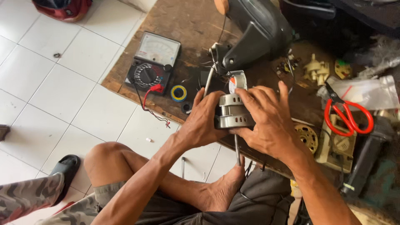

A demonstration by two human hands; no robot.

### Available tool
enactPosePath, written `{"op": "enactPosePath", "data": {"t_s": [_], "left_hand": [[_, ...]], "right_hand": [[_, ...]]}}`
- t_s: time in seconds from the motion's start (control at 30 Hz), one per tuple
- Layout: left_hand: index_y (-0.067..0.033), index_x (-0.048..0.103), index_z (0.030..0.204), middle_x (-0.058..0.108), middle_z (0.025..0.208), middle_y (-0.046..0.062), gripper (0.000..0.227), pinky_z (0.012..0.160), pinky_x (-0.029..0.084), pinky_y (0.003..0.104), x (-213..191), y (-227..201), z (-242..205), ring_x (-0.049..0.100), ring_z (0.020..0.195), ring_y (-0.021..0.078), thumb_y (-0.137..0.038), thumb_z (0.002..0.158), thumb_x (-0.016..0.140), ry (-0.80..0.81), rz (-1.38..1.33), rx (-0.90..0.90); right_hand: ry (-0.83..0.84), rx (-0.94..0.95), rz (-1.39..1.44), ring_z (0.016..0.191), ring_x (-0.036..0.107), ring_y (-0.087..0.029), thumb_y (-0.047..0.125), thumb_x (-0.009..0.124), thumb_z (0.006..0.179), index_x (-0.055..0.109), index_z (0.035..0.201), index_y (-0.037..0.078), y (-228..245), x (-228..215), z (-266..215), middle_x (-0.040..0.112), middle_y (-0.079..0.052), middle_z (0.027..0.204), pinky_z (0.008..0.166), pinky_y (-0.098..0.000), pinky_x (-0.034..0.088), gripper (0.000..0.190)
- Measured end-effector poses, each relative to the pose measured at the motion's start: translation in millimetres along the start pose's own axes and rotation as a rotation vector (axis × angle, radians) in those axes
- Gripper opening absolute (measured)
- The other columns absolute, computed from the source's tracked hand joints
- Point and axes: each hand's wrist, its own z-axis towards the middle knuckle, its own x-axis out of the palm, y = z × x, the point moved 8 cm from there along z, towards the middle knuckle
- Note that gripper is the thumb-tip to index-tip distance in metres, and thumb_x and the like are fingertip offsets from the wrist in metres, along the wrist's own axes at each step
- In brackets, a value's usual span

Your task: The person assembles a small electric motor by inserting a copper-wound stator into a metal housing. They then attach a rotor and secure the assembly with screws using a screwdriver and a power drill.

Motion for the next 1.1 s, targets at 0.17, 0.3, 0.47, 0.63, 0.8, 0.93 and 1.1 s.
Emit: {"op": "enactPosePath", "data": {"t_s": [0.17, 0.3, 0.47, 0.63, 0.8, 0.93, 1.1], "left_hand": [[-0.0074, 0.038, 0.164, 0.052, 0.167, 0.020, 0.100, 0.139, 0.011, 0.063, -10, -21, -18, 0.045, 0.164, 0.0359, -0.051, 0.090, 0.088, -0.022, 0.111, 0.040], [-0.0068, 0.061, 0.151, 0.068, 0.148, 0.012, 0.061, 0.130, 0.028, 0.060, -12, -51, -34, 0.063, 0.139, 0.0337, -0.037, 0.103, 0.083, -0.184, 0.343, 0.147], [-0.0070, 0.062, 0.144, 0.070, 0.140, 0.012, 0.049, 0.132, 0.030, 0.061, -10, -40, -34, 0.066, 0.134, 0.0330, -0.034, 0.107, 0.078, -0.224, 0.162, 0.133], [-0.0071, 0.068, 0.128, 0.074, 0.128, 0.010, 0.034, 0.132, 0.026, 0.063, -11, -43, -38, 0.069, 0.123, 0.0333, -0.034, 0.108, 0.075, -0.283, 0.140, 0.153], [-0.0045, 0.071, 0.117, 0.074, 0.119, 0.012, 0.022, 0.125, 0.037, 0.058, -2, -43, -50, 0.073, 0.115, 0.0335, -0.020, 0.105, 0.081, -0.466, 0.104, 0.171], [-0.0038, 0.072, 0.116, 0.074, 0.118, 0.010, 0.019, 0.125, 0.034, 0.057, -5, -44, -55, 0.073, 0.116, 0.0317, -0.020, 0.108, 0.078, -0.442, 0.168, 0.162], [-0.0174, 0.071, 0.124, 0.075, 0.124, 0.003, 0.014, 0.126, 0.023, 0.052, -23, -31, -34, 0.068, 0.117, 0.0224, -0.019, 0.112, 0.065, -0.242, -0.104, -0.017]], "right_hand": [[0.087, 0.096, 0.138, 0.140, 0.060, -0.037, 0.065, 0.080, 0.085, 0.054, 0.163, 0.013, -24, 12, -15, 0.068, -0.014, 0.150, 0.127, -0.0713, 0.023, 0.097], [0.073, 0.142, 0.211, 0.139, 0.059, -0.033, 0.059, 0.084, 0.082, 0.055, 0.162, 0.014, -31, 9, -18, 0.069, -0.011, 0.148, 0.126, -0.0600, 0.024, 0.097], [0.063, 0.137, 0.224, 0.138, 0.059, -0.035, 0.059, 0.084, 0.081, 0.054, 0.162, 0.010, -33, 8, -18, 0.068, -0.013, 0.150, 0.124, -0.0589, 0.025, 0.099], [0.069, 0.143, 0.234, 0.138, 0.059, -0.034, 0.058, 0.085, 0.079, 0.054, 0.162, 0.012, -32, 9, -18, 0.067, -0.012, 0.150, 0.124, -0.0563, 0.026, 0.100], [0.067, 0.138, 0.233, 0.139, 0.058, -0.033, 0.054, 0.085, 0.081, 0.055, 0.162, 0.012, -26, 6, -15, 0.067, -0.012, 0.152, 0.125, -0.0606, 0.024, 0.096], [0.091, 0.136, 0.248, 0.142, 0.056, -0.032, 0.052, 0.087, 0.081, 0.054, 0.163, 0.012, -23, 7, -16, 0.066, -0.010, 0.153, 0.126, -0.0637, 0.022, 0.096], [0.112, 0.169, 0.291, 0.147, 0.054, -0.035, 0.059, 0.087, 0.081, 0.051, 0.166, 0.010, -39, 15, -19, 0.063, -0.015, 0.158, 0.126, -0.0631, 0.022, 0.105]]}}
